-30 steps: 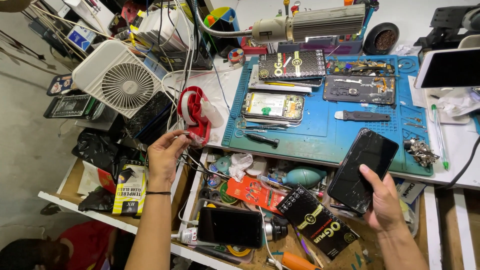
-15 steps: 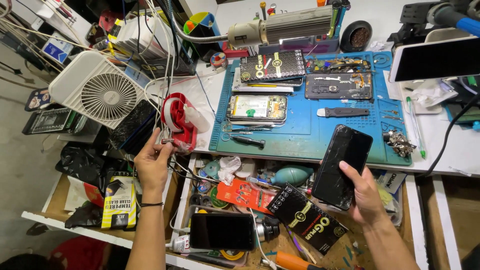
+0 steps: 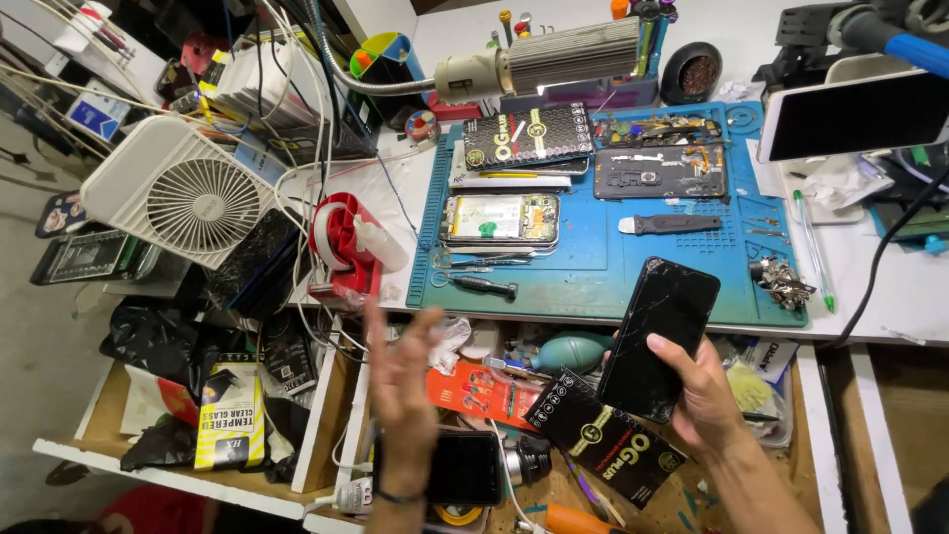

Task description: Attaching and securing the back cover of a smartphone by aligning it and pressing along the edges.

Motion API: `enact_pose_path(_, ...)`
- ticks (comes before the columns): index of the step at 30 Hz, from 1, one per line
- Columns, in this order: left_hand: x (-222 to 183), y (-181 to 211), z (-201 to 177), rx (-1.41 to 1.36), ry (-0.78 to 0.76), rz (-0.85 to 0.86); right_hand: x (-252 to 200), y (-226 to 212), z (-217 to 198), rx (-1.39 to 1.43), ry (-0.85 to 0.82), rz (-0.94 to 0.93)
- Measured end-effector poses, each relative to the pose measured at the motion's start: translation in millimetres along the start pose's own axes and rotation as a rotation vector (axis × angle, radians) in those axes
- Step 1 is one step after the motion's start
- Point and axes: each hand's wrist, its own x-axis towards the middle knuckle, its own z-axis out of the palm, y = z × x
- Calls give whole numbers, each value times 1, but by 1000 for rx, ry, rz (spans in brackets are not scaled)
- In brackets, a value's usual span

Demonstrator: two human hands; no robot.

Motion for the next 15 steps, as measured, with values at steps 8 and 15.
enact_pose_path(8,-60,-61,93,-217,-741,205,4,17,-8,-4,-47,-137)
enact_pose_path(15,-71,-72,103,-244,-746,228,3,14,-10,12,0,-147)
